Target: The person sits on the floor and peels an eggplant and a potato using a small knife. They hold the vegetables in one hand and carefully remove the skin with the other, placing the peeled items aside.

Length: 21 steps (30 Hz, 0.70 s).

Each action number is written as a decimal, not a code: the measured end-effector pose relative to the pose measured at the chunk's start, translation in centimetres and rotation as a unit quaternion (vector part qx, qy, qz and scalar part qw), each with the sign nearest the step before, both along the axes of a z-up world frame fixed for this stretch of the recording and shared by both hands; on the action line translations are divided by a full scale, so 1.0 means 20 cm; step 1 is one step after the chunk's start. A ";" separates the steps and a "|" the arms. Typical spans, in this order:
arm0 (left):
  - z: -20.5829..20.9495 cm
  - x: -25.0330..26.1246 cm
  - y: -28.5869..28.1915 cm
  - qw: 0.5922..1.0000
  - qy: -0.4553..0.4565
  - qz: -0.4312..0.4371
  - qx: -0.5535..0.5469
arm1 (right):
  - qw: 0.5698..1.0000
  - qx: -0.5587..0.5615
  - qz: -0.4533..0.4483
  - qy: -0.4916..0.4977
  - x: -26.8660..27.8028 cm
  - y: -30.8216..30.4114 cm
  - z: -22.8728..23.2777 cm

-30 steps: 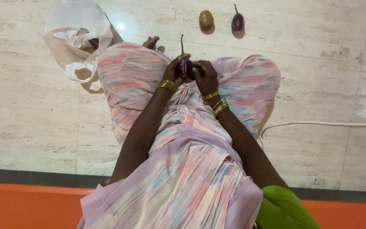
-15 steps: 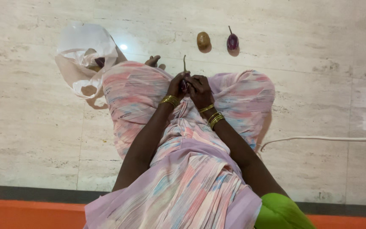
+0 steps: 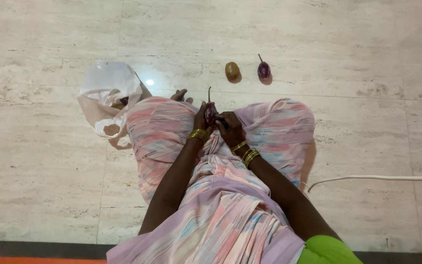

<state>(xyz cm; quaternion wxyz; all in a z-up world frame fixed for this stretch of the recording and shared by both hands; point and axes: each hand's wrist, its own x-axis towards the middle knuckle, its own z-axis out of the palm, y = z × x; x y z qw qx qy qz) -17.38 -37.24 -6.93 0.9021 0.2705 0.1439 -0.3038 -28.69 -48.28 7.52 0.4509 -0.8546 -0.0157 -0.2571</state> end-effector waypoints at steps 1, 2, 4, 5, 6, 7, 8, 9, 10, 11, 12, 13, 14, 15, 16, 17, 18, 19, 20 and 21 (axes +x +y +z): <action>-0.01 0.00 0.00 0.999 -0.025 -0.002 0.029 | 1.000 -0.010 0.009 -0.011 0.00 0.00 0.00; -0.02 -0.01 -0.01 0.997 -0.049 -0.004 0.058 | 0.999 -0.020 0.019 -0.023 0.00 0.01 0.01; -0.03 -0.01 -0.02 0.997 -0.073 -0.018 0.002 | 1.000 -0.003 0.007 -0.019 0.02 0.02 0.02; -0.03 -0.01 -0.03 0.996 -0.085 -0.026 -0.026 | 1.000 0.005 0.001 -0.017 0.03 0.01 0.02; -0.03 -0.01 -0.03 0.996 -0.081 -0.031 -0.030 | 1.000 -0.006 -0.001 -0.014 0.04 0.00 0.02; -0.01 -0.02 -0.03 0.996 -0.076 -0.035 -0.033 | 1.000 -0.017 -0.002 -0.010 0.05 -0.01 0.03; 0.01 -0.02 -0.04 0.996 -0.071 -0.039 -0.036 | 1.000 -0.028 -0.003 -0.006 0.06 -0.03 0.02; 0.04 -0.02 -0.03 0.998 -0.039 -0.043 -0.037 | 1.000 -0.020 -0.007 -0.004 0.08 -0.04 0.02; 0.08 -0.02 -0.02 0.998 -0.007 -0.046 -0.037 | 1.000 -0.011 -0.010 -0.001 0.10 -0.05 0.01; 0.12 -0.03 -0.01 0.998 0.027 -0.049 -0.037 | 1.000 -0.002 -0.014 0.003 0.10 -0.06 0.01; 0.15 -0.03 0.00 0.997 0.045 -0.035 -0.042 | 1.000 0.015 -0.014 0.012 0.09 -0.06 0.00; 0.18 -0.04 0.01 0.997 0.064 -0.021 -0.046 | 0.999 0.032 -0.015 0.021 0.08 -0.06 -0.01; 0.20 -0.04 0.01 0.995 0.083 -0.008 -0.051 | 0.998 0.050 -0.016 0.031 0.07 -0.06 -0.02; 0.21 -0.03 0.01 0.994 0.097 -0.001 -0.057 | 0.998 0.040 -0.020 0.034 0.06 -0.05 -0.03; 0.20 -0.03 0.01 0.992 0.111 0.006 -0.063 | 0.999 0.030 -0.025 0.038 0.05 -0.03 -0.03; 0.19 -0.01 0.01 0.990 0.124 0.012 -0.069 | 0.999 0.019 -0.029 0.041 0.03 -0.02 -0.04; 0.17 -0.01 0.01 0.992 0.099 0.021 -0.072 | 0.999 0.013 -0.015 0.028 0.02 0.00 -0.04; 0.13 -0.01 0.01 0.994 0.074 0.030 -0.074 | 1.000 0.006 -0.001 0.016 0.01 0.00 -0.03; 0.10 -0.01 0.01 0.995 0.049 0.040 -0.077 | 1.000 -0.001 0.013 0.004 0.00 0.01 -0.03; 0.06 -0.01 0.01 0.996 0.001 0.026 -0.081 | 1.000 -0.011 0.016 -0.007 0.00 0.02 -0.03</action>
